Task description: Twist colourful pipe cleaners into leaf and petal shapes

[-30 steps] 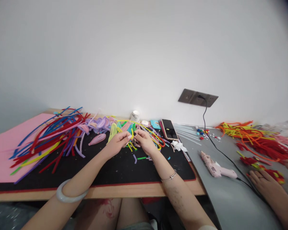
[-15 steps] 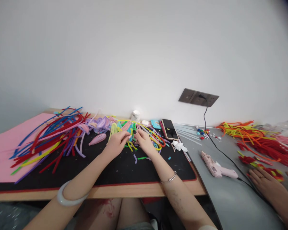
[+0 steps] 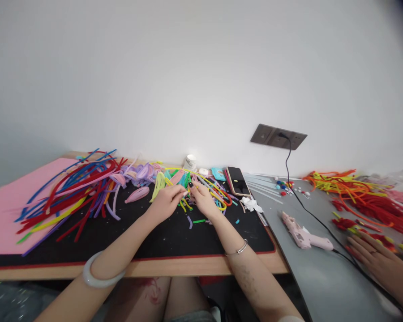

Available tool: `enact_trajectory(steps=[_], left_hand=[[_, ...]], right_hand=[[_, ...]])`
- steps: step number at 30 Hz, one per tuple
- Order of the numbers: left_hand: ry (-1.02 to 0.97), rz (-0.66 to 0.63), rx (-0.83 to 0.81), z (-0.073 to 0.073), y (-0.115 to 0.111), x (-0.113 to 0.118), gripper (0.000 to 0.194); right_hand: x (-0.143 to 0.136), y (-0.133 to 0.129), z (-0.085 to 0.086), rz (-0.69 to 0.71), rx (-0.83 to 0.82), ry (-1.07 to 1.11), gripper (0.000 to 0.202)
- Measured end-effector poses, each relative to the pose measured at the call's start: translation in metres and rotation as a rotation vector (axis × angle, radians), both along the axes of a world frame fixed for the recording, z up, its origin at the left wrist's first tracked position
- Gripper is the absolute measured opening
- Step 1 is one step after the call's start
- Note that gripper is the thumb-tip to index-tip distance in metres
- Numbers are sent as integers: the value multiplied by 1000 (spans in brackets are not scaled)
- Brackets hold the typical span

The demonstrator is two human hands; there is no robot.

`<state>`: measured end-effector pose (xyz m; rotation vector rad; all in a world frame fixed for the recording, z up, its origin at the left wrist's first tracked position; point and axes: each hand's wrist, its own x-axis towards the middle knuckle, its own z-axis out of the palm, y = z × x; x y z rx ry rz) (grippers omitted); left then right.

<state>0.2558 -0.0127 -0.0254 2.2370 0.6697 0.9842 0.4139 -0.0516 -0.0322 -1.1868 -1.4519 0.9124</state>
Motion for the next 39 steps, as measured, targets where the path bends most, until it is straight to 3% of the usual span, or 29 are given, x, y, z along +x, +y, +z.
enact_trajectory(steps=[4,6,18,23,29,34,39], left_hand=[[-129,-174,-532,5,-1,-1,29],[-179,-244,-704,7,-1,-1,34],[-241,-173,-795,8,-6,1,40],[-268,-186,-771,8,-7,0,37],[-236,-212,-626,3,-6,1,28],[-170,-184,-394,-2,-5,1,22],[14,-75,-35,1,-5,-1,18]], right_hand=[[-1,-2,2,73,41,111,39],[-1,-4,3,93,41,113,40],[1,-2,3,-33,17,63,42],[1,-2,2,-47,1,118,43],[-6,-2,7,30,-102,376,37],[-9,-3,10,107,-233,560,32],[-5,-4,10,154,-335,545,36]])
